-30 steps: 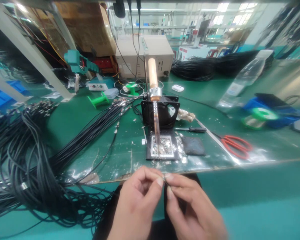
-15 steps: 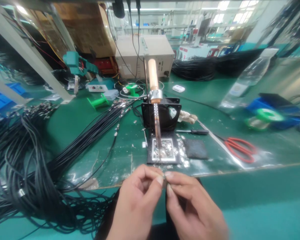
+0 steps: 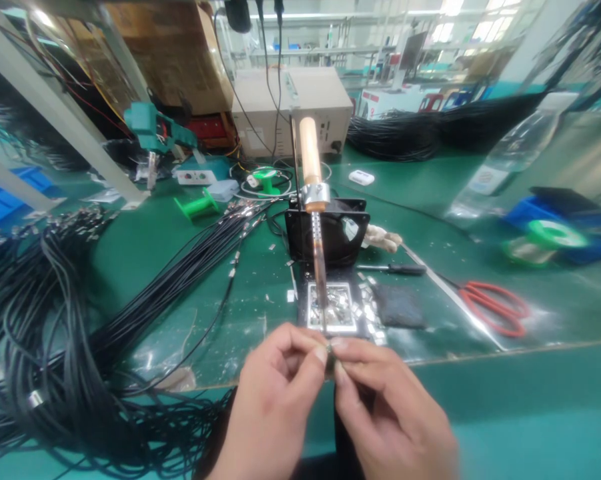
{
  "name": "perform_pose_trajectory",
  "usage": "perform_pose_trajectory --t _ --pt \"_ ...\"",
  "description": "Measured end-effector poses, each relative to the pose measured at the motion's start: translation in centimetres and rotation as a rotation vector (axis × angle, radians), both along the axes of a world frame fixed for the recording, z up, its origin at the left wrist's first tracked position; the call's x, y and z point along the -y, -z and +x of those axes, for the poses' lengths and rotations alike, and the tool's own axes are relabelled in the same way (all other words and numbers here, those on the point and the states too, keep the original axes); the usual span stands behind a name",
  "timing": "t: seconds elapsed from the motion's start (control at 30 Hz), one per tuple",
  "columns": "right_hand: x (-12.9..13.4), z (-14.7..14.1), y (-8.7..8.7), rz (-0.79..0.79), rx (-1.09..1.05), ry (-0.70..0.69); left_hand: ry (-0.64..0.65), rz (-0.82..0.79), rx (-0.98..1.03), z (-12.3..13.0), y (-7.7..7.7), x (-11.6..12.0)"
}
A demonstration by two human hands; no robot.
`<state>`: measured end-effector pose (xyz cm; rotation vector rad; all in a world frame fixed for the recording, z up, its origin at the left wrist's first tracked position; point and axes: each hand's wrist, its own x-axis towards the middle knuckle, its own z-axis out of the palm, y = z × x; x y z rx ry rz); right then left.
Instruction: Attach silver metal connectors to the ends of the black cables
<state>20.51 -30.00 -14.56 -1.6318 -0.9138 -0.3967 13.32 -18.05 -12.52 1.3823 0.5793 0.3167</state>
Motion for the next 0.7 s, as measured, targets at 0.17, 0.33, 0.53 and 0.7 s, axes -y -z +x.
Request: perform_pose_trajectory --t 0.17,0.33,0.53,0.7 --pt "-0.2 0.27 0.04 -0.008 -0.009 0.003 0.002 -0.013 0.003 0.27 -0.07 -0.31" --pt "-0.29 0.33 0.28 0.007 -0.015 0.003 -0.007 0.004 -0.005 0.51 -0.22 -0.46" --pt "-0.37 0.42 0.03 -0.001 -0.008 -0.003 -0.015 0.004 -0.007 0.58 -0.37 -0.41" --pt "-0.38 0.37 0.16 0.001 -0.008 0.003 -0.015 0.028 -0.015 0.65 -0.42 -0.46"
